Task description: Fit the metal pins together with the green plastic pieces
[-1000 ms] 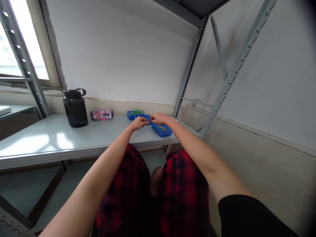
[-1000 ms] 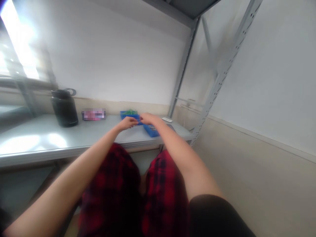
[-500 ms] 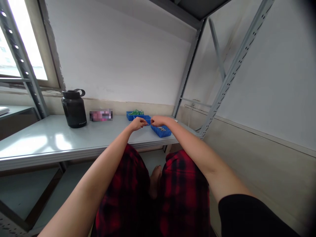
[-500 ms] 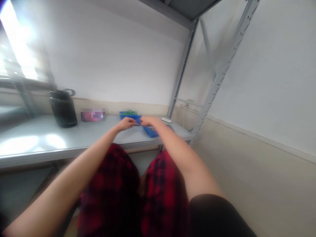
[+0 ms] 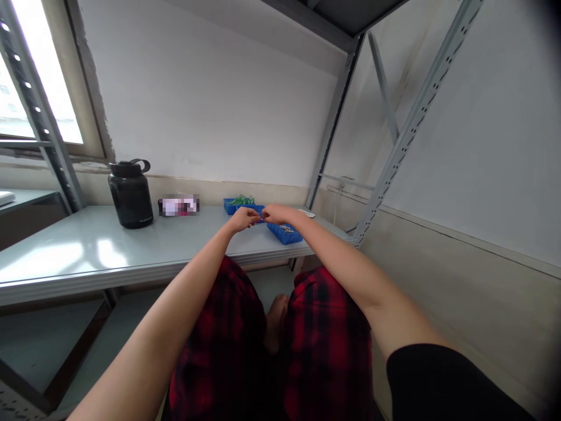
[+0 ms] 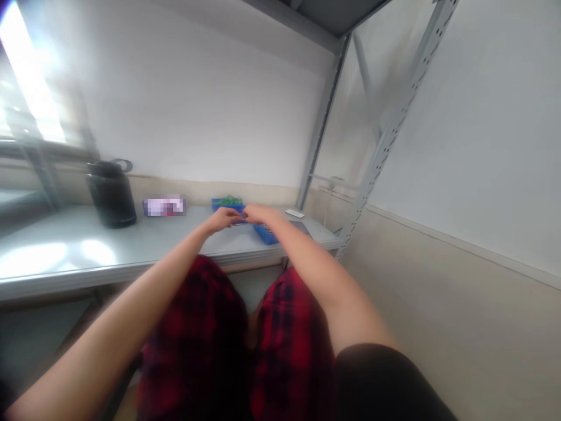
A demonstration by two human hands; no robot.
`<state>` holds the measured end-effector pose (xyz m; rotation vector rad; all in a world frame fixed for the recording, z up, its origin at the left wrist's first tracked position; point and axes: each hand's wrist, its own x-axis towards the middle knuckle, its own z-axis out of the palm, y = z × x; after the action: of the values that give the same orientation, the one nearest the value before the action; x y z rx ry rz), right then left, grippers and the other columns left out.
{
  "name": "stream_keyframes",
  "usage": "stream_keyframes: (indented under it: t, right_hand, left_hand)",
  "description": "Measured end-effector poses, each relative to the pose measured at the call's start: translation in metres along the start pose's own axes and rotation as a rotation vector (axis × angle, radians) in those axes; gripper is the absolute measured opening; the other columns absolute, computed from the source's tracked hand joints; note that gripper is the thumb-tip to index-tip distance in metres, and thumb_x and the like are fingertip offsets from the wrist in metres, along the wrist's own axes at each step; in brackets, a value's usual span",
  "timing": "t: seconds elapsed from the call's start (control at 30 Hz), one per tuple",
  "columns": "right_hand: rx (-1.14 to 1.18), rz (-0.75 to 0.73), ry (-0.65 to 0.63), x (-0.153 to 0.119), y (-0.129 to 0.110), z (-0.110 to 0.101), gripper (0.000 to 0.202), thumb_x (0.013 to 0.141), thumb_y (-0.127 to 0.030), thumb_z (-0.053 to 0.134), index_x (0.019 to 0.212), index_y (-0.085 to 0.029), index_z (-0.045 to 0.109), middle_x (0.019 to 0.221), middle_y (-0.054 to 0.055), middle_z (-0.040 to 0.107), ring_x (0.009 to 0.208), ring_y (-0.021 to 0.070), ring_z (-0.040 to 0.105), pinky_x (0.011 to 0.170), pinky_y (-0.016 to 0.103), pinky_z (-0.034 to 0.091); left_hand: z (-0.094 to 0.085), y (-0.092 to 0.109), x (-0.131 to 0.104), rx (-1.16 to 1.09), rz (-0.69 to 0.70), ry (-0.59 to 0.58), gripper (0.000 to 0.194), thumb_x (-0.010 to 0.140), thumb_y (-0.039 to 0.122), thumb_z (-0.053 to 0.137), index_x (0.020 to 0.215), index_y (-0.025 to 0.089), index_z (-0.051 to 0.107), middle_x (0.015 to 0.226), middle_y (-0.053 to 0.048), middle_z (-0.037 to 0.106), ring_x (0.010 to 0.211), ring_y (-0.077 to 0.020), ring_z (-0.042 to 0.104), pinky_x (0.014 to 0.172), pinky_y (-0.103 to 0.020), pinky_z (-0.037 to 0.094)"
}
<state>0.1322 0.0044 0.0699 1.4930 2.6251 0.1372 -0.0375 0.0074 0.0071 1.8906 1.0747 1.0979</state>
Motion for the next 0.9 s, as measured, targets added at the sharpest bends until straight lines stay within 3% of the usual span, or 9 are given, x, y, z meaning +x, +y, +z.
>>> stream_keyframes:
  t: [0.2, 0.37, 0.7, 0.9]
  right_hand:
    - [-0.002, 0.026, 0.061, 0.0032, 0.0048, 0.0009, 0.022, 0.087, -0.019, 0.055, 0.099, -0.017, 0.073, 0.090, 0.007, 0.074, 0.069, 0.0161, 0.060, 0.059, 0.024, 0.038]
    - [0.042, 0.044, 0.126, 0.0042, 0.0045, 0.0012, 0.020, 0.087, -0.021, 0.054, 0.089, -0.014, 0.073, 0.085, 0.008, 0.073, 0.068, 0.0154, 0.060, 0.059, 0.023, 0.038]
    - [0.326, 0.028, 0.076, -0.0024, 0.0019, 0.0052, 0.026, 0.091, -0.027, 0.054, 0.076, -0.013, 0.071, 0.079, 0.007, 0.074, 0.068, 0.0150, 0.063, 0.061, 0.021, 0.044]
    - [0.233, 0.055, 0.092, -0.0050, -0.0042, 0.0023, 0.026, 0.090, -0.030, 0.055, 0.083, -0.012, 0.073, 0.079, 0.008, 0.074, 0.068, 0.0154, 0.063, 0.059, 0.022, 0.041]
  left_hand:
    - [0.0002, 0.0047, -0.0030, -0.257, -0.063, -0.002, 0.040, 0.063, 0.040, 0.083, 0.095, 0.015, 0.078, 0.101, -0.012, 0.074, 0.094, -0.0250, 0.065, 0.080, -0.036, 0.051]
    - [0.0035, 0.0098, -0.0039, -0.391, -0.040, -0.012, 0.041, 0.064, 0.042, 0.083, 0.094, 0.014, 0.079, 0.110, -0.015, 0.073, 0.105, -0.0279, 0.063, 0.089, -0.039, 0.048]
    - [0.0054, 0.0102, -0.0037, -0.279, -0.073, 0.002, 0.032, 0.068, 0.040, 0.081, 0.087, 0.015, 0.077, 0.097, -0.010, 0.076, 0.098, -0.0245, 0.066, 0.084, -0.035, 0.052]
    - [0.0071, 0.0103, -0.0030, -0.329, -0.107, -0.008, 0.030, 0.067, 0.038, 0.082, 0.083, 0.014, 0.075, 0.086, -0.009, 0.074, 0.084, -0.0201, 0.067, 0.081, -0.034, 0.053]
